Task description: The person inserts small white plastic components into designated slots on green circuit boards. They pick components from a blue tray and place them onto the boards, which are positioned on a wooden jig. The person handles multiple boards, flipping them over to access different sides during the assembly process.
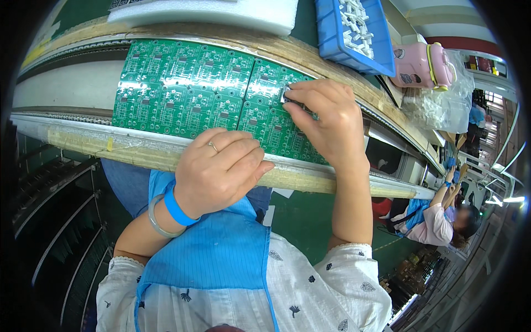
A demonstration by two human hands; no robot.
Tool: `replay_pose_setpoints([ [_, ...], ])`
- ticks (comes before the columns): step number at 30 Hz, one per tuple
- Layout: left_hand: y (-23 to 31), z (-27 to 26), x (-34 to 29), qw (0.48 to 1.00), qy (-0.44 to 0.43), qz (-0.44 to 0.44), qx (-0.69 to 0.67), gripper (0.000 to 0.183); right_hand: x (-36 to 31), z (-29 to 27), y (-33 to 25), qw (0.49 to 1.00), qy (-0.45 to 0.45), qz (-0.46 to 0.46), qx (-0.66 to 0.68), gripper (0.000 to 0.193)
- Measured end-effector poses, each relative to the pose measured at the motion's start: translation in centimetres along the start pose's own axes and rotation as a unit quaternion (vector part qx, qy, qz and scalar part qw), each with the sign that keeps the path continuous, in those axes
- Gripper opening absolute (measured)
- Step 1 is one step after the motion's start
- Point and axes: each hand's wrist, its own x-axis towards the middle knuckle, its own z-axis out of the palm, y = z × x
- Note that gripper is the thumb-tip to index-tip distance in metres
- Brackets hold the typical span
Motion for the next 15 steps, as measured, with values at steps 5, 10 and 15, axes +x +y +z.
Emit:
replay_pose_setpoints([
  [5,0.0,0.1,0.1,1.000,0.000,0.002,-0.004,0.019,-0.4,0.1,0.4,1.000,-0.006,0.012,0.013,0.019],
  [10,0.2,-0.3,0.6,0.999,-0.013,-0.021,-0.036,0.022,-0.6,-0.6,0.0,0.999,0.045,0.019,0.017,0.020],
  [15,0.8,-2.4,4.2,0.999,-0.047,-0.019,0.006,0.022,-3.3,-2.5,-0.5,0.999,0.049,-0.015,-0.017,0.019],
])
